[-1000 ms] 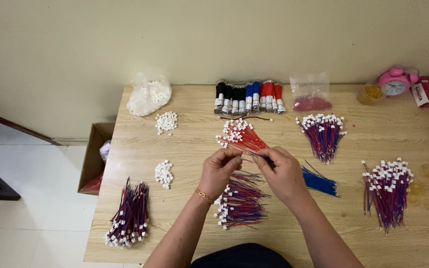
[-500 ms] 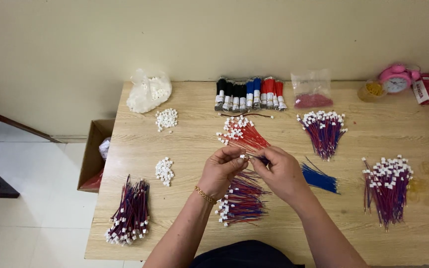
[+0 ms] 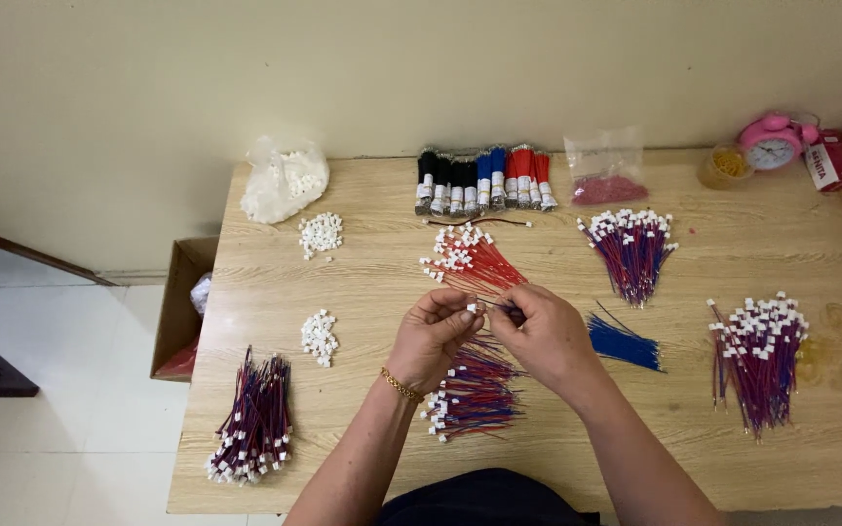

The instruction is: Attaching small white connectors to the ends of colored wires and organizing them into bundles

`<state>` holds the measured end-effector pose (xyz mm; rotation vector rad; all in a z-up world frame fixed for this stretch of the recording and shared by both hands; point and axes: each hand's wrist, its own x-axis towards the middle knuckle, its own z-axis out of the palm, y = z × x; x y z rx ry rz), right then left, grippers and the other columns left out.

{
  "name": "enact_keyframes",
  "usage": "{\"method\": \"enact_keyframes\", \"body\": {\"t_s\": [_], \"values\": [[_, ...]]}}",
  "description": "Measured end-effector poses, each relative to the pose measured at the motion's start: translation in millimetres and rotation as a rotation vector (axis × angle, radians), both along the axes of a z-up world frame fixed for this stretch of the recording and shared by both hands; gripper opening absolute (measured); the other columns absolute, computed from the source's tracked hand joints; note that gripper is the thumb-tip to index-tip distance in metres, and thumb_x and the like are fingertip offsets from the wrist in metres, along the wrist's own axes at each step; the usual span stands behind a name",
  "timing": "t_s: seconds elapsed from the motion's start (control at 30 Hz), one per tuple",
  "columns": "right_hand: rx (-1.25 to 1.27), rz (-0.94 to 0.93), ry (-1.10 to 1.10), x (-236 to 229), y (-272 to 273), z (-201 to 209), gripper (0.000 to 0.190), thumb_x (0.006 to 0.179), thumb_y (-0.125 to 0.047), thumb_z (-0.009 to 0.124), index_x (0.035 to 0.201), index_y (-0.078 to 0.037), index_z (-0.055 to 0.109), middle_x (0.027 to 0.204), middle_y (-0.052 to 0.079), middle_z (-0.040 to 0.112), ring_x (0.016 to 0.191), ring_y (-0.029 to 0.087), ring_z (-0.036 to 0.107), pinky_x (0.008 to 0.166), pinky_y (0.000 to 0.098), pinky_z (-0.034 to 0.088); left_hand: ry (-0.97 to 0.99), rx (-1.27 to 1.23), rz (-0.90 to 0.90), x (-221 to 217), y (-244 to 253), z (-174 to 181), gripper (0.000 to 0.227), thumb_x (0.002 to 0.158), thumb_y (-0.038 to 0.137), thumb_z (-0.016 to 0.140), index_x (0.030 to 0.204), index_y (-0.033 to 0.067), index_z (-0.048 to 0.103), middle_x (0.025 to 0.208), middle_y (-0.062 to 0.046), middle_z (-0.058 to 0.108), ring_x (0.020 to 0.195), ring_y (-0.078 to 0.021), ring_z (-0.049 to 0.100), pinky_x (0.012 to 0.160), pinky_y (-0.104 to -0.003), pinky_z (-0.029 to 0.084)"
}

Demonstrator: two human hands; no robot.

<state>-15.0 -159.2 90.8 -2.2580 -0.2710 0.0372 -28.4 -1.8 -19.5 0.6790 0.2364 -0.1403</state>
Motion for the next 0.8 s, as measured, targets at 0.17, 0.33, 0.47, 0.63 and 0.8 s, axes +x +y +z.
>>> {"method": "enact_keyframes", "body": {"t_s": [0.17, 0.33, 0.47, 0.63, 0.8], "values": [[-0.013, 0.015, -0.007, 4.2, -3.3, -8.3, 0.011, 0.079, -0.019, 0.071, 0.08, -0.009, 0.069, 0.069, 0.014, 0.062, 0.07, 0.032, 0.066, 0.063, 0.038, 0.052, -0.01, 0.045, -0.001, -0.1, -2.6, 3.9, 0.024, 0.082, -0.011, 0.066, 0.1, 0.0043, 0.065, 0.096, -0.009, 0.07, 0.089, -0.0205, 0.07, 0.081, -0.031, 0.062], [-0.06, 0.003, -0.005, -1.8, -0.9, -0.1, 0.011, 0.077, -0.025, 0.073, 0.08, -0.015, 0.07, 0.071, 0.008, 0.064, 0.072, 0.024, 0.068, 0.065, 0.0339, 0.053, -0.01, 0.119, 0.0, -0.8, -2.0, 9.9, 0.023, 0.082, -0.012, 0.066, 0.1, 0.002, 0.065, 0.093, -0.009, 0.07, 0.087, -0.02, 0.07, 0.079, -0.032, 0.063], [-0.042, 0.031, -0.009, 2.5, 0.0, -9.5, 0.012, 0.078, -0.024, 0.072, 0.08, -0.012, 0.069, 0.071, 0.01, 0.064, 0.073, 0.027, 0.068, 0.066, 0.0364, 0.053, -0.02, 0.183, -0.026, -0.1, -2.8, -1.0, 0.024, 0.082, -0.012, 0.066, 0.101, 0.0008, 0.064, 0.095, -0.01, 0.069, 0.088, -0.0192, 0.069, 0.079, -0.032, 0.062], [-0.016, 0.105, 0.006, 9.6, 1.8, -29.3, 0.014, 0.082, -0.022, 0.07, 0.083, -0.009, 0.069, 0.073, 0.015, 0.065, 0.077, 0.033, 0.067, 0.068, 0.0408, 0.053, 0.005, 0.261, -0.041, -3.6, -0.7, -12.0, 0.025, 0.081, -0.011, 0.067, 0.104, 0.0001, 0.064, 0.096, -0.01, 0.07, 0.088, -0.0168, 0.068, 0.078, -0.029, 0.062], [-0.191, 0.184, 0.195, 6.5, 6.5, -45.2, 0.017, 0.086, -0.02, 0.065, 0.088, -0.005, 0.07, 0.081, 0.019, 0.07, 0.084, 0.04, 0.068, 0.076, 0.0483, 0.053, 0.04, 0.443, -0.069, -5.6, 3.8, -48.1, 0.025, 0.08, -0.01, 0.069, 0.103, 0.0012, 0.067, 0.096, -0.01, 0.072, 0.087, -0.0138, 0.067, 0.076, -0.027, 0.06]]}}
